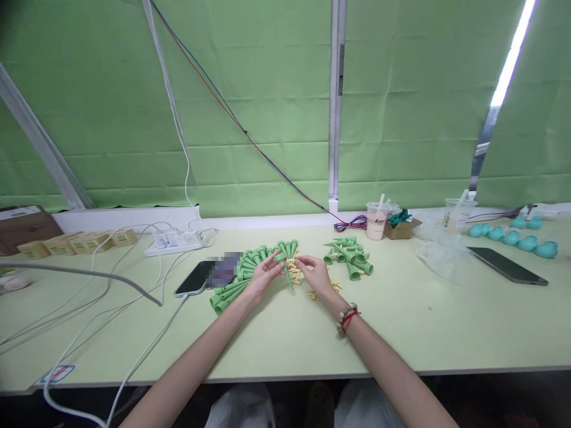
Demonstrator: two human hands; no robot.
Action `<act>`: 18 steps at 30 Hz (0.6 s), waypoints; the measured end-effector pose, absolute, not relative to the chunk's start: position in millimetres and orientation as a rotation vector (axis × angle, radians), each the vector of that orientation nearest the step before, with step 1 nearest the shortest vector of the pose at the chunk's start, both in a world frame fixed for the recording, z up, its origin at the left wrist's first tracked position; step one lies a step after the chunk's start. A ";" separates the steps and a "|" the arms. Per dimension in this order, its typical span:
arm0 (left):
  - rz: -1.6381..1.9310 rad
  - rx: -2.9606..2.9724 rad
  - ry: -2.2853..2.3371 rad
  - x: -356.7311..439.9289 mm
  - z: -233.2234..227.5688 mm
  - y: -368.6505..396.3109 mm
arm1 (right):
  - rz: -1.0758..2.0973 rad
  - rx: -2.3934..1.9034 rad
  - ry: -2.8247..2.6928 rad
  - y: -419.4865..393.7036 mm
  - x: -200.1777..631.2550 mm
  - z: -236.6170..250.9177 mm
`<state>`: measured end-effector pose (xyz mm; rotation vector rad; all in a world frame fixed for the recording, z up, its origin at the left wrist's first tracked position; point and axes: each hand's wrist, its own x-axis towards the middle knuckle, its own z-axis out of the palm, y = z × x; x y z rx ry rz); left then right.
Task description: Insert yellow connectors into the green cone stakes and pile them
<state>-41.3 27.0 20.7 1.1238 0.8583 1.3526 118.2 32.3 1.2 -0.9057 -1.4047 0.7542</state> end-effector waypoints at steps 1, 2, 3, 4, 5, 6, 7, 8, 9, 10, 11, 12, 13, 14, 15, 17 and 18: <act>1.347 1.132 0.862 -41.1 20.8 26.5 | 0.724 -0.921 -1.443 30.6 118.7 2.7; 1.343 1.139 0.871 -40.9 20.7 26.4 | 0.693 -0.935 -1.477 29.0 119.2 4.0; 1.339 1.147 0.879 -40.7 20.4 26.5 | 0.668 -0.945 -1.502 27.8 119.6 5.0; 1.335 1.159 0.886 -40.6 20.2 26.8 | 0.651 -0.950 -1.518 26.9 119.9 5.7; 1.334 1.174 0.888 -40.4 20.0 27.0 | 0.639 -0.953 -1.526 26.4 120.2 6.0; 1.334 1.190 0.885 -40.3 20.1 27.0 | 0.633 -0.953 -1.530 26.3 120.4 6.1; 1.335 1.205 0.880 -40.2 20.5 26.8 | 0.632 -0.953 -1.532 26.4 120.6 6.0; 1.340 1.217 0.877 -40.1 21.2 26.3 | 0.634 -0.953 -1.532 26.8 120.8 5.8; 1.344 1.226 0.877 -40.0 22.3 25.4 | 0.635 -0.955 -1.532 27.2 121.0 5.6; 1.349 1.231 0.882 -39.9 23.6 24.4 | 0.635 -0.957 -1.531 27.6 121.4 5.4; 1.352 1.233 0.890 -39.8 25.0 23.2 | 0.634 -0.960 -1.532 28.0 121.8 5.3; 1.355 1.235 0.900 -39.6 26.4 22.1 | 0.634 -0.963 -1.534 28.2 122.3 5.3; 1.357 1.238 0.910 -39.5 27.6 21.1 | 0.634 -0.966 -1.539 28.4 122.9 5.4; 1.358 1.241 0.917 -39.4 28.6 20.3 | 0.635 -0.968 -1.546 28.6 123.5 5.6; 1.355 1.242 0.921 -39.2 29.2 19.8 | 0.638 -0.967 -1.553 28.6 124.0 5.9; 1.350 1.233 0.932 -39.0 29.2 19.9 | 0.648 -0.958 -1.565 28.7 124.7 6.4; 1.351 1.223 0.934 -39.1 28.6 20.4 | 0.654 -0.951 -1.567 28.8 124.9 6.6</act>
